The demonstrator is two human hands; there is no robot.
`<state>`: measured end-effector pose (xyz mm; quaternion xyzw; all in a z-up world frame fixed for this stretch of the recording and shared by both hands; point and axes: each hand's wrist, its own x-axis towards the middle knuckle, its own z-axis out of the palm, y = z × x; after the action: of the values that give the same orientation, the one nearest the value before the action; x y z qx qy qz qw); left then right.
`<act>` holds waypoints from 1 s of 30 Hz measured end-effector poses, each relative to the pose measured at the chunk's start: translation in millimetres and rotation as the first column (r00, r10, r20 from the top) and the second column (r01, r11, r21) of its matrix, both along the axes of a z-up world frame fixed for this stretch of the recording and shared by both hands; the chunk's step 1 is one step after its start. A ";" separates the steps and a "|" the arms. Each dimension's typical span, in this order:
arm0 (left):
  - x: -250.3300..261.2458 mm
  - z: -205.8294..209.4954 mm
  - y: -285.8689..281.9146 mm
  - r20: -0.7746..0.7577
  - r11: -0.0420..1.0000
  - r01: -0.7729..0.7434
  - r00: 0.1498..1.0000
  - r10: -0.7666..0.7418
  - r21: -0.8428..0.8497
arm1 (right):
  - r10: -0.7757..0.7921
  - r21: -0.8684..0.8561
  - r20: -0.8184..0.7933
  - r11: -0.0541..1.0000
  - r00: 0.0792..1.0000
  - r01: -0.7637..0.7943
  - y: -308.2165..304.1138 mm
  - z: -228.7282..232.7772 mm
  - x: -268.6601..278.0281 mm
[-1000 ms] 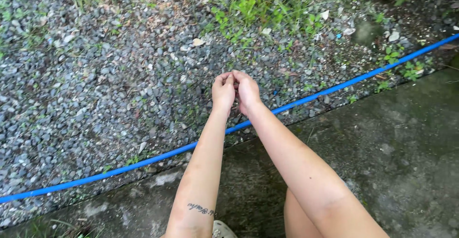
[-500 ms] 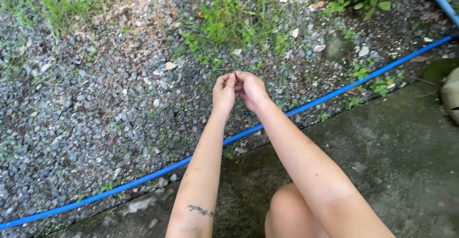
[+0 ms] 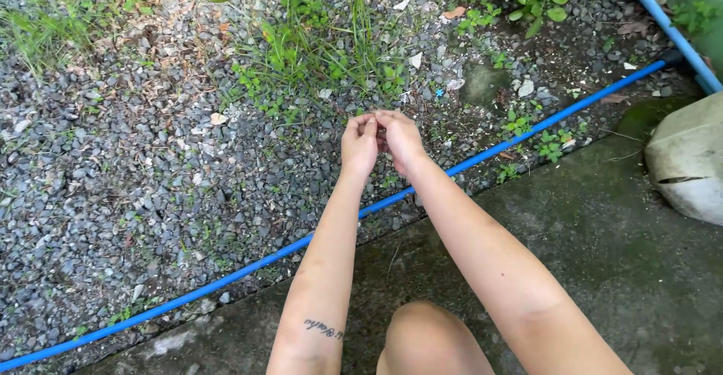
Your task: Manually pulling weeds and small plants from a gravel garden area.
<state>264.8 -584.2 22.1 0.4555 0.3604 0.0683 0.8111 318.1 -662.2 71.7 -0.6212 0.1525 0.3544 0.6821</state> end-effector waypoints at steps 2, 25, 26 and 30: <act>6.3 -14.5 -7.8 -0.014 0.998 -0.005 1.000 0.006 0.061 | 0.010 -0.012 0.013 1.000 1.000 -0.009 -8.5 -4.9 5.9; 50.1 -20.1 -22.0 -0.042 0.970 0.231 0.973 -0.228 0.075 | 0.072 -0.056 0.159 0.996 0.985 -0.064 -58.0 -28.5 48.5; 55.4 -25.2 -17.5 -0.055 0.954 0.279 0.960 -0.275 0.111 | 0.088 -0.073 0.144 0.994 0.986 -0.078 -55.8 -25.6 51.9; 67.6 -21.6 -2.6 -0.091 0.919 0.350 0.936 -0.339 0.181 | 0.079 -0.023 0.152 0.997 0.985 -0.076 -47.3 -26.8 61.6</act>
<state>332.5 -586.8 0.5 0.5905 0.2895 -0.0539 0.7514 379.7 -709.4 44.9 -0.6580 0.0784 0.3306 0.6720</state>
